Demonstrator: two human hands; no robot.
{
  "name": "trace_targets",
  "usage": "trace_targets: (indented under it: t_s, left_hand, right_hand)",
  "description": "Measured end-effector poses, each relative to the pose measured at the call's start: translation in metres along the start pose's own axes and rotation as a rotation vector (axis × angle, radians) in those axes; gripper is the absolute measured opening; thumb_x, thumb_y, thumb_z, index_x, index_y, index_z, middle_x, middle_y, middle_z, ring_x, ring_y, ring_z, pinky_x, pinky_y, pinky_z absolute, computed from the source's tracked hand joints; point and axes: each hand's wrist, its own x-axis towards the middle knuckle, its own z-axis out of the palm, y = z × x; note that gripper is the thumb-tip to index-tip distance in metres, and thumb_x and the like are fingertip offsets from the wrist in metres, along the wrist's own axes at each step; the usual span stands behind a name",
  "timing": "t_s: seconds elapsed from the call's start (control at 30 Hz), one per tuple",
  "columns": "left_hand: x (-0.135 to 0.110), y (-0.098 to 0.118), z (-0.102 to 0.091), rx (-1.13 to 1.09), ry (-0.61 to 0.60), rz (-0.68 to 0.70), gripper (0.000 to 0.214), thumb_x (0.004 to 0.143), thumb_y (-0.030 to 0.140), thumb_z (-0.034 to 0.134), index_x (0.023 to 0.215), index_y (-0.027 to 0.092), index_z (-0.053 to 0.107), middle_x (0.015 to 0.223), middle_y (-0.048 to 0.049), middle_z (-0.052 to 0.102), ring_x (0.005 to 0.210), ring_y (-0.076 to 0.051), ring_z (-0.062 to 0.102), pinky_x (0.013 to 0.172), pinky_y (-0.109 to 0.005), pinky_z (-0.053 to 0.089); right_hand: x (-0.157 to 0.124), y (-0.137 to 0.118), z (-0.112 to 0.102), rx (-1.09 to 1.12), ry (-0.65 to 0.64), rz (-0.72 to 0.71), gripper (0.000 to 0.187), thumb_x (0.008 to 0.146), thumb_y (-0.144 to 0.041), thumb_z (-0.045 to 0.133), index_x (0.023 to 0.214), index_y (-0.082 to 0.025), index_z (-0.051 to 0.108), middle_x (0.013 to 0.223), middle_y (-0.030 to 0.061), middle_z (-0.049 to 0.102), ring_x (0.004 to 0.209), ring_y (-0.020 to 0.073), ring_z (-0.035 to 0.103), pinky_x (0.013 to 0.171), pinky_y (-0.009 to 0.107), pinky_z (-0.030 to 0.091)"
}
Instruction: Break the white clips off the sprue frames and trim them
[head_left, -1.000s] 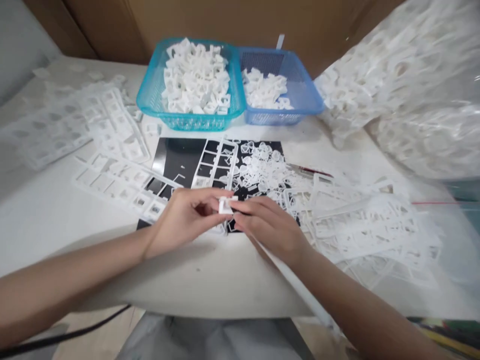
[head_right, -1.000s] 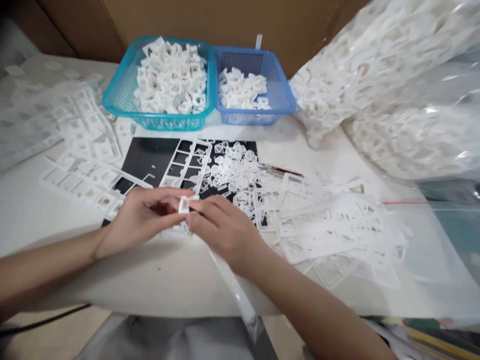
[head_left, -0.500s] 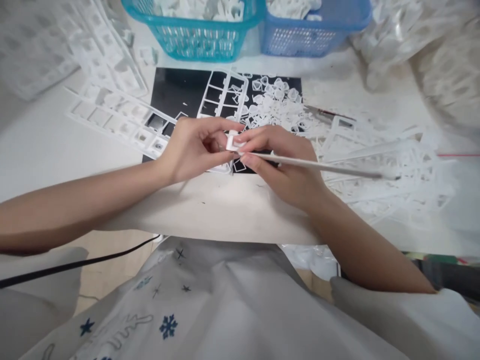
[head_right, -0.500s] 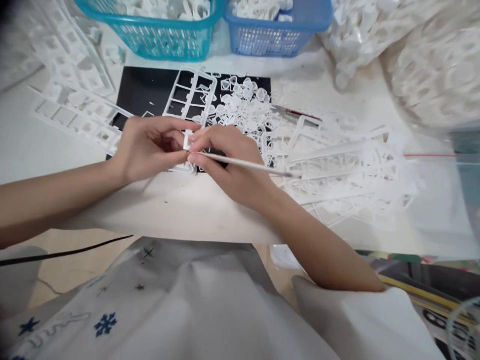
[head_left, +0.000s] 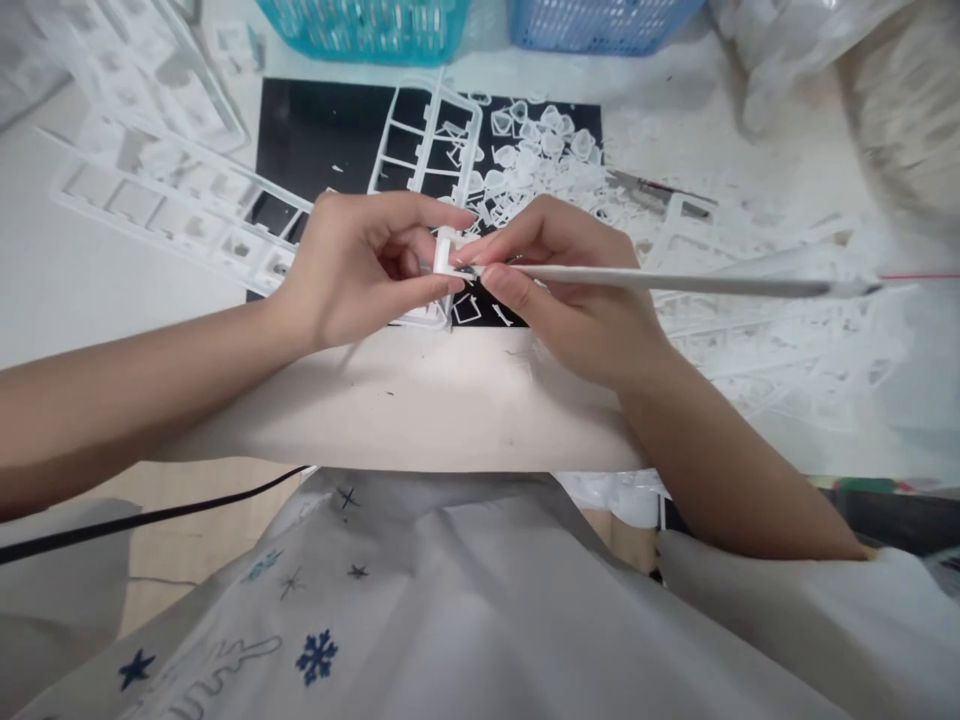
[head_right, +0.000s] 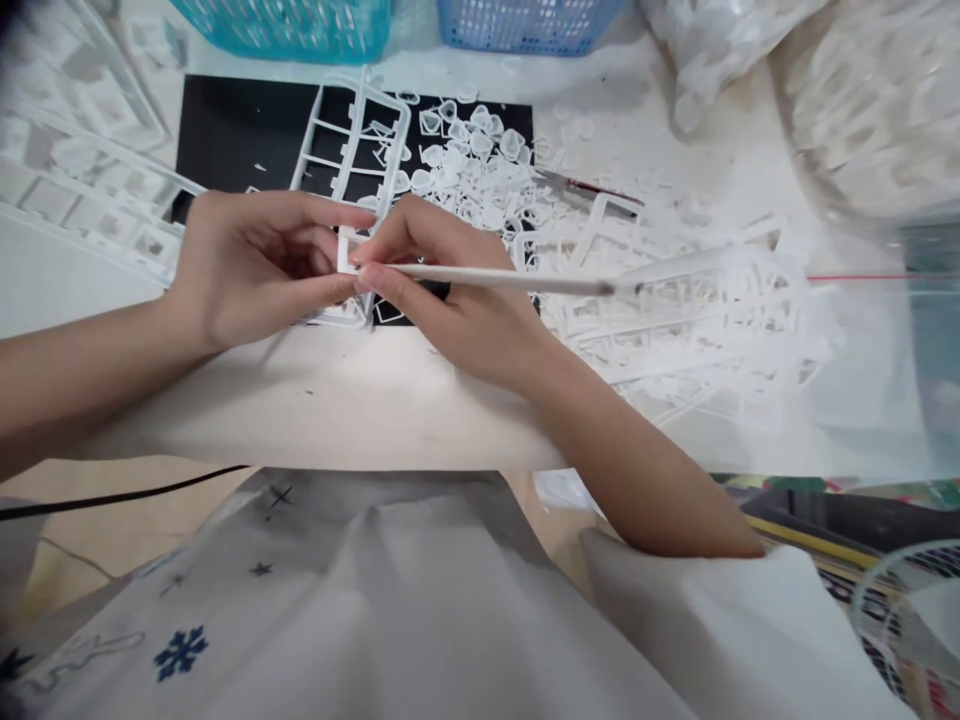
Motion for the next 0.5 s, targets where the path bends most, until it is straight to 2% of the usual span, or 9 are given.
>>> trace_targets:
  t_s: [0.1, 0.2, 0.37, 0.5]
  left_hand:
    - [-0.0005, 0.0008, 0.0005, -0.024, 0.004, -0.024, 0.037, 0.079, 0.025, 0.075, 0.115, 0.020, 0.065, 0.071, 0.0018, 0.062, 0.058, -0.010, 0.057, 0.053, -0.024, 0.048]
    - [-0.0004, 0.0040, 0.0008, -0.036, 0.012, -0.066, 0.037, 0.077, 0.025, 0.075, 0.112, 0.018, 0.066, 0.070, 0.0004, 0.063, 0.058, -0.013, 0.060, 0.053, -0.026, 0.048]
    - [0.0011, 0.0079, -0.0012, -0.038, -0.004, -0.052, 0.037, 0.076, 0.022, 0.075, 0.111, 0.012, 0.066, 0.068, 0.0015, 0.060, 0.056, -0.011, 0.058, 0.054, -0.023, 0.047]
    - [0.0030, 0.0064, -0.0059, -0.098, -0.053, -0.062, 0.037, 0.078, 0.024, 0.074, 0.113, 0.016, 0.065, 0.067, 0.0019, 0.061, 0.055, -0.011, 0.058, 0.052, -0.023, 0.047]
  right_hand:
    - [0.0000, 0.0002, -0.0012, -0.009, -0.009, 0.009, 0.008, 0.091, -0.029, 0.060, 0.084, -0.026, 0.061, 0.086, -0.0007, 0.069, 0.085, 0.0172, 0.066, 0.075, 0.032, 0.053]
    - [-0.0004, -0.0007, -0.0018, -0.023, -0.019, 0.030, 0.006, 0.091, -0.027, 0.060, 0.085, -0.026, 0.061, 0.085, 0.0000, 0.069, 0.085, 0.0181, 0.066, 0.075, 0.034, 0.053]
    - [-0.0012, -0.0034, 0.0001, -0.015, -0.008, 0.021, 0.005, 0.092, -0.025, 0.058, 0.088, -0.025, 0.059, 0.091, 0.0006, 0.070, 0.095, 0.0200, 0.066, 0.079, 0.036, 0.052]
    - [-0.0013, -0.0040, 0.0016, -0.044, -0.004, 0.010, 0.005, 0.092, -0.023, 0.057, 0.089, -0.026, 0.059, 0.099, -0.0003, 0.070, 0.095, 0.0187, 0.065, 0.077, 0.033, 0.051]
